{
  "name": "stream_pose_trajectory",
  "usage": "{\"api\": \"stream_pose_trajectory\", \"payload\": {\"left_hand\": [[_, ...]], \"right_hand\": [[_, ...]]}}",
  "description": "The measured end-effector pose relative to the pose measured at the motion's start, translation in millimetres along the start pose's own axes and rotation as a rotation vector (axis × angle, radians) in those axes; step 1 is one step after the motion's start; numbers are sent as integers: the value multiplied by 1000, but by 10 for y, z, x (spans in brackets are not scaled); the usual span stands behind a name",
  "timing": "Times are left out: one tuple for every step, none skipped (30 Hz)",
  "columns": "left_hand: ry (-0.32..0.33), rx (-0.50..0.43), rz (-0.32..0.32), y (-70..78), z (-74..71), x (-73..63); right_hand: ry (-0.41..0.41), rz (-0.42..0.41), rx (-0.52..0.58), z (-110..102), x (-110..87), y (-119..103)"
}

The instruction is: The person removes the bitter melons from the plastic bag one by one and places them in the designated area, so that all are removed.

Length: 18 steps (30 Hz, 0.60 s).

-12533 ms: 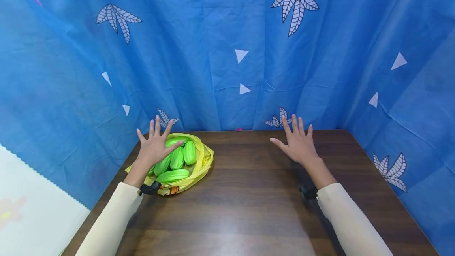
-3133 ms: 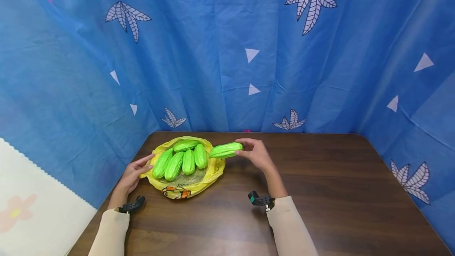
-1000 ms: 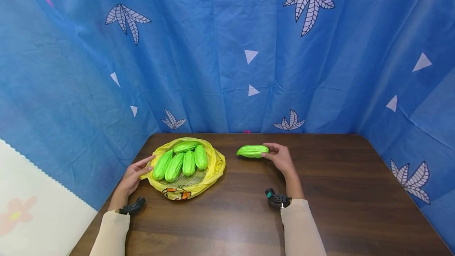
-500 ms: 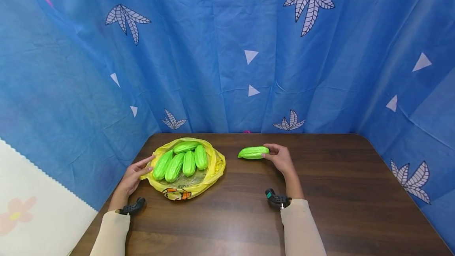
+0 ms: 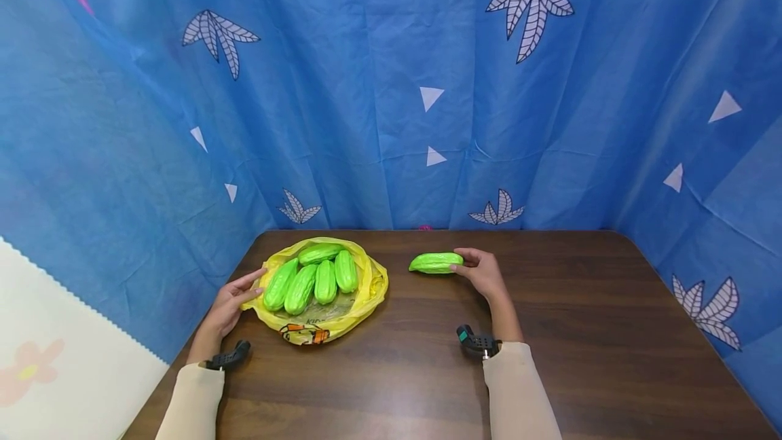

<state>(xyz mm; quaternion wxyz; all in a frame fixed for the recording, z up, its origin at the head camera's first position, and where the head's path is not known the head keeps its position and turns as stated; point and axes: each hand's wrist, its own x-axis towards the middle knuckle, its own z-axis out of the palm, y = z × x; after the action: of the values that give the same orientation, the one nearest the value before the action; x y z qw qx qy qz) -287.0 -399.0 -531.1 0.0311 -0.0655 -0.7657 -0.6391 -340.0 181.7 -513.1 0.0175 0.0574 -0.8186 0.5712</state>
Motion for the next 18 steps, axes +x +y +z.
{"api": "stream_pose_trajectory", "payload": {"left_hand": [[-2,3,0,-1,0,-2],[-1,5,2,-1,2,-4],[0,8,3,0,3,-6],[2,6,0,3,3,-8],[3,7,-2,9,3,-11],[2,10,-6,11,0,-14],[2,10,-9,14,0,-15],[4,11,-11,17,0,-15],[3,10,-13,21,0,-15],[6,6,-14,27,3,-16],[7,4,-13,33,6,-15],[9,2,-12,36,7,-12],[8,0,-9,43,11,-12],[10,-3,-7,47,15,-10],[10,-7,-6,50,18,-9],[14,-11,-6,50,21,-8],[14,-13,-7,51,22,-8],[18,-16,-9,48,23,-6]], "right_hand": [[-1,1,1,-2,0,3],[-1,2,0,-5,-1,5],[-2,3,0,-9,-3,9],[-5,5,-1,-11,-3,8],[-6,6,0,-11,-3,7],[-7,7,1,-10,-5,6],[-6,8,3,-10,-7,6],[-6,8,2,-9,-8,3],[-6,7,5,-8,-11,0],[-5,5,6,-7,-11,-5],[-3,5,7,-6,-11,-9],[-2,4,7,-5,-9,-13],[-1,3,7,-6,-6,-15],[0,3,5,-5,-4,-18],[2,4,5,-7,-3,-18],[2,4,2,-7,-1,-17],[3,5,1,-8,0,-15],[3,6,2,-8,1,-13]]}}
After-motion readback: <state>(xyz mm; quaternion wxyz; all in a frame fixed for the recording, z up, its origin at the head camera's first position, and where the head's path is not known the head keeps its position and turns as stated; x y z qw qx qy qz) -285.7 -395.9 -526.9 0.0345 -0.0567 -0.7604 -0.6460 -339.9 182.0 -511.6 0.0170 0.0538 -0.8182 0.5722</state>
